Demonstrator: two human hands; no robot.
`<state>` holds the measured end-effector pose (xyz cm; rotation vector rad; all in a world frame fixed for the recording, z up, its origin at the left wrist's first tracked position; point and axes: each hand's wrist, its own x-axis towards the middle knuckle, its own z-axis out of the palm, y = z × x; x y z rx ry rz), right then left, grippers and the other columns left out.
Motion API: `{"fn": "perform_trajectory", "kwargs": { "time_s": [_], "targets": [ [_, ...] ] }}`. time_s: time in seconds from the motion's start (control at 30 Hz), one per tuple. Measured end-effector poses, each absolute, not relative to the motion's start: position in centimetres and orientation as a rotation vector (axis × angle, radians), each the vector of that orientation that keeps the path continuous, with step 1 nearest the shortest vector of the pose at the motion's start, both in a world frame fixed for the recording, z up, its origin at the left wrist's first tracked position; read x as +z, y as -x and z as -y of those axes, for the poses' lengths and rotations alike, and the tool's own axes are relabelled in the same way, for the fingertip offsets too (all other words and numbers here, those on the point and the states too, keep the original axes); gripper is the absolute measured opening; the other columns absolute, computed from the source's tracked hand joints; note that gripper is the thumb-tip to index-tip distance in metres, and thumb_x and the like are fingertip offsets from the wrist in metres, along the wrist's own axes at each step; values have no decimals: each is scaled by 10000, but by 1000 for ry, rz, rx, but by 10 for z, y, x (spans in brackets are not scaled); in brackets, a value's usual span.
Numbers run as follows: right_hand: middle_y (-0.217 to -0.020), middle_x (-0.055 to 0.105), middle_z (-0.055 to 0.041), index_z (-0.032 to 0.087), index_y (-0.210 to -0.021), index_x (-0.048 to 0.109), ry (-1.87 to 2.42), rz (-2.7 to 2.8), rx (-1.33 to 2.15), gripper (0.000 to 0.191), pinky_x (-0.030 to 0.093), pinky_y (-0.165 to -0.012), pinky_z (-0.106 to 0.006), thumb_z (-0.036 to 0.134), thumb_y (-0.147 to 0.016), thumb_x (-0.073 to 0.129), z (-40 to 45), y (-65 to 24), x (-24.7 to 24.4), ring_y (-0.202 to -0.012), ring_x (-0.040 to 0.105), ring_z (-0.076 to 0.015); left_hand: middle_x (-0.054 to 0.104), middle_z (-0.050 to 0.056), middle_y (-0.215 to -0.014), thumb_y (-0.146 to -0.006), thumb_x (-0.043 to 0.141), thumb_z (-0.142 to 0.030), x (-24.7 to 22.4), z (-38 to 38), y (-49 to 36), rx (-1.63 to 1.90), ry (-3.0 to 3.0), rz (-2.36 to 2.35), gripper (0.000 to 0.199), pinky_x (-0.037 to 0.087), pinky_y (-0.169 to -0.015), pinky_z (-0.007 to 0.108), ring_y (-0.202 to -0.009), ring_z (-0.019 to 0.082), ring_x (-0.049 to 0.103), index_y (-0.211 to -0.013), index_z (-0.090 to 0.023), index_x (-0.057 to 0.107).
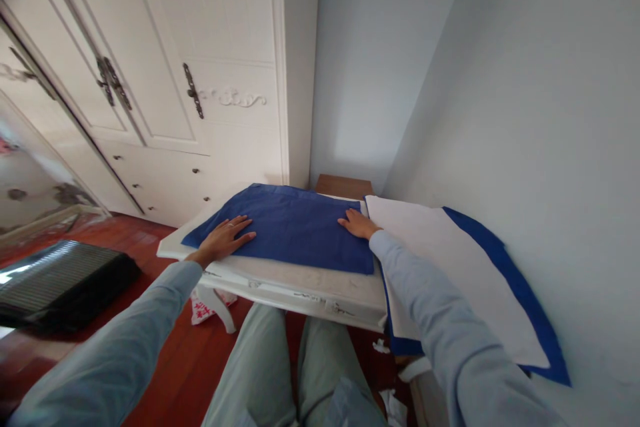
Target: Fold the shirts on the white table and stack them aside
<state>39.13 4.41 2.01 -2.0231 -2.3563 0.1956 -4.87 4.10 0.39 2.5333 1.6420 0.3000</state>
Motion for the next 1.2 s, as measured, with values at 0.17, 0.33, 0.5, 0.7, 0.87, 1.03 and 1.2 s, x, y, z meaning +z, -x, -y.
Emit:
{"fn": "perform_trajectory", "kwargs": {
  "time_s": [0.17, 0.33, 0.5, 0.7, 0.87, 1.03, 1.2],
  "targets": [
    [-1525, 479, -204, 66, -1444, 495, 2078, 2314, 123, 579, 290, -1190, -364, 454, -1062, 297, -38, -419, 12, -1451, 409, -257, 387, 102, -1608, -951, 335, -670, 3, -51, 53, 313, -2537, -1620, 747, 176, -1246, 442, -1499, 252, 325, -1503, -186, 469],
    [-1512, 479, -226, 36, -1390, 527, 2062, 2295, 14, 556, 278, -1192, -353, 423, -1065, 295, -29, -410, 6, -1443, 411, -265, 467, 86, -1561, -957, 375, -611, 4, -51, 53, 417, -2529, -1647, 662, 241, -1231, 432, -1458, 268, 402, -1448, -197, 538],
    [-1480, 514, -217, 57, -1367, 549, 2036, 2266, -126, 539, 305, -1179, -364, 406, -1067, 269, -24, -405, 0, -1410, 450, -274, 676, 111, -1333, -1004, 279, -479, 13, -38, 51, 556, -2421, -1930, 559, 440, -1086, 380, -1259, 281, 607, -1219, -172, 693],
    [-1451, 547, -225, 51, -1339, 583, 2007, 2262, -169, 547, 328, -1172, -376, 405, -1058, 275, -24, -406, -3, -1389, 478, -281, 646, 179, -1344, -977, 306, -346, 10, -25, 48, 687, -2209, -2407, 488, 452, -1045, 448, -1277, 327, 576, -1051, -141, 743],
    [-1462, 546, -211, 70, -1367, 576, 2025, 2235, -167, 551, 333, -1176, -390, 409, -1052, 278, -25, -408, -7, -1393, 483, -274, 585, 226, -1407, -980, 317, -429, 5, -24, 48, 691, -2083, -2594, 533, 337, -1116, 559, -1394, 382, 440, -1160, -110, 704],
    [-1469, 540, -207, 83, -1372, 579, 2019, 2205, -123, 544, 334, -1178, -400, 421, -1047, 302, -26, -409, -8, -1398, 479, -280, 675, 240, -1237, -991, 266, -448, 10, -25, 51, 652, -2014, -2527, 570, 385, -1034, 555, -1232, 378, 573, -1107, -118, 716],
    [-1473, 533, -219, 48, -1372, 574, 2031, 2191, -120, 559, 332, -1178, -385, 413, -1048, 303, -23, -406, -5, -1399, 478, -280, 686, 223, -1205, -988, 278, -408, 15, -23, 52, 655, -1982, -2503, 534, 392, -1018, 504, -1165, 351, 615, -1098, -121, 714]
  ]
}}
